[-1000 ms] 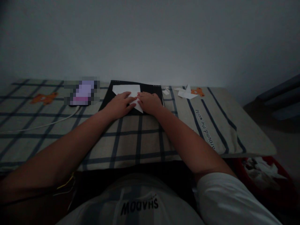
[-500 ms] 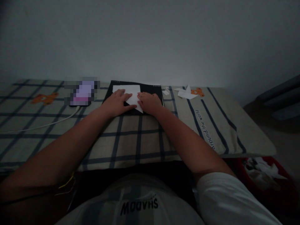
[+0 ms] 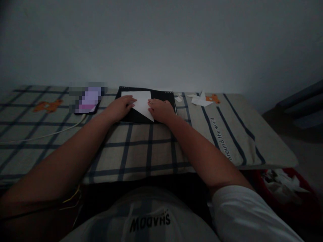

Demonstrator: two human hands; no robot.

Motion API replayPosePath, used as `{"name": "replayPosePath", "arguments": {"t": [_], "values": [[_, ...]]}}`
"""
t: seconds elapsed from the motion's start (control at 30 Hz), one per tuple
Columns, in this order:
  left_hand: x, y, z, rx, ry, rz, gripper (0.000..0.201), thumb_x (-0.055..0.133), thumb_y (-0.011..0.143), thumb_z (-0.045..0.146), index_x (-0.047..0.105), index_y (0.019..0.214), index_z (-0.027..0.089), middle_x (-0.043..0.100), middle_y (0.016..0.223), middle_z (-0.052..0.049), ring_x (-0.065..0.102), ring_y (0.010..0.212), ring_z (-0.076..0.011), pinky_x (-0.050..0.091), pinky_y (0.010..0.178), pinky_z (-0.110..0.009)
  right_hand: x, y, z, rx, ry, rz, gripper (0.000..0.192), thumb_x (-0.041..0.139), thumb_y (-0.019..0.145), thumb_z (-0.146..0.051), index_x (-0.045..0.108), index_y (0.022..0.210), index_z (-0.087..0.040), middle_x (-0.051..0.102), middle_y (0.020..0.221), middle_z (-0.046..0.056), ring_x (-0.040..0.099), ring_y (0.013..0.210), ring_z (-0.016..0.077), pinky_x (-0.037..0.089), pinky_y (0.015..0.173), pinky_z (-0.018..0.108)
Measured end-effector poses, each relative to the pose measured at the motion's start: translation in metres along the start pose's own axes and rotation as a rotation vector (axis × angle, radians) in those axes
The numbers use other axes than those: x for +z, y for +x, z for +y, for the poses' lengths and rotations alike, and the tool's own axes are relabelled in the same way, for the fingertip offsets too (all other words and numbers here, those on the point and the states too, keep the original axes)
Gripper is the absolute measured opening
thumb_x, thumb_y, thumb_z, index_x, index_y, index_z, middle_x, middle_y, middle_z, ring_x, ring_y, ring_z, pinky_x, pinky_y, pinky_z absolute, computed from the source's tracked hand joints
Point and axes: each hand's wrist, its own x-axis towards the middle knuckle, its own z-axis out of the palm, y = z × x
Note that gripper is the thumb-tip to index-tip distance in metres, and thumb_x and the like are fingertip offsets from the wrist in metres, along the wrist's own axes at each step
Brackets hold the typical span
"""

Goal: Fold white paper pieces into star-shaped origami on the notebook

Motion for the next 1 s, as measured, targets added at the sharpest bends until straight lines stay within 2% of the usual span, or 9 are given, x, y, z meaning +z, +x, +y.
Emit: {"name": "replayPosePath", "arguments": {"t": [0.13, 0.23, 0.47, 0.6, 0.73, 0.87, 1.0], "values": [[0.003, -0.001, 0.003, -0.037, 0.005, 0.028, 0.047, 0.043, 0.107, 0.019, 0.071, 0.144, 0.015, 0.061, 0.163, -0.013, 0.056, 0.153, -0.0271, 0.04, 0.132, -0.044, 0.001, 0.0, 0.001, 0.001, -0.003, 0.001, 0.053, 0.039, 0.112, -0.028, 0.057, 0.16, -0.016, 0.05, 0.173, 0.013, 0.049, 0.158, 0.0311, 0.05, 0.118, 0.056], [0.001, -0.004, 0.009, -0.061, 0.072, 0.007, 0.049, 0.039, 0.109, 0.021, 0.066, 0.15, 0.015, 0.058, 0.166, -0.013, 0.053, 0.156, -0.026, 0.038, 0.133, -0.041, 0.0, 0.0, 0.001, -0.003, 0.0, 0.001, 0.053, 0.039, 0.112, -0.029, 0.058, 0.159, -0.016, 0.05, 0.173, 0.013, 0.049, 0.157, 0.0316, 0.051, 0.117, 0.056], [0.0, -0.01, 0.024, -0.087, 0.226, -0.055, 0.057, 0.037, 0.113, 0.028, 0.05, 0.165, 0.008, 0.039, 0.176, -0.026, 0.039, 0.165, -0.0359, 0.034, 0.133, -0.048, 0.0, -0.001, 0.0, -0.007, 0.007, 0.001, 0.055, 0.038, 0.11, -0.028, 0.058, 0.159, -0.014, 0.051, 0.172, 0.013, 0.049, 0.157, 0.0319, 0.05, 0.117, 0.057], [0.002, -0.012, 0.027, -0.089, 0.232, -0.076, 0.072, 0.038, 0.114, 0.052, 0.039, 0.172, 0.011, 0.033, 0.179, -0.025, 0.028, 0.169, -0.0401, 0.029, 0.134, -0.052, 0.0, -0.001, 0.0, -0.009, 0.027, 0.01, 0.056, 0.038, 0.111, -0.03, 0.055, 0.161, -0.013, 0.05, 0.172, 0.015, 0.049, 0.158, 0.0303, 0.05, 0.117, 0.056], [0.0, -0.012, 0.028, -0.107, 0.225, -0.124, 0.089, 0.04, 0.108, 0.073, 0.034, 0.175, 0.014, 0.027, 0.182, -0.024, 0.023, 0.17, -0.0435, 0.027, 0.135, -0.053, -0.001, -0.001, 0.0, -0.011, 0.03, 0.002, 0.056, 0.038, 0.111, -0.03, 0.055, 0.161, -0.012, 0.049, 0.173, 0.015, 0.048, 0.159, 0.0301, 0.05, 0.117, 0.055], [-0.003, -0.012, 0.03, -0.142, 0.228, -0.149, 0.091, 0.039, 0.107, 0.076, 0.032, 0.176, 0.017, 0.022, 0.183, -0.025, 0.019, 0.17, -0.0454, 0.026, 0.135, -0.055, -0.002, -0.001, 0.0, -0.004, 0.029, -0.003, 0.055, 0.039, 0.11, -0.029, 0.054, 0.161, -0.011, 0.048, 0.174, 0.015, 0.047, 0.16, 0.0297, 0.049, 0.119, 0.055], [-0.004, -0.011, 0.027, -0.147, 0.266, -0.156, 0.084, 0.032, 0.11, 0.07, 0.03, 0.177, 0.019, 0.024, 0.183, -0.023, 0.021, 0.171, -0.0423, 0.025, 0.135, -0.058, -0.002, 0.0, 0.0, 0.001, 0.035, -0.002, 0.055, 0.039, 0.111, -0.029, 0.055, 0.161, -0.012, 0.049, 0.173, 0.014, 0.047, 0.159, 0.0294, 0.049, 0.118, 0.056]]}}
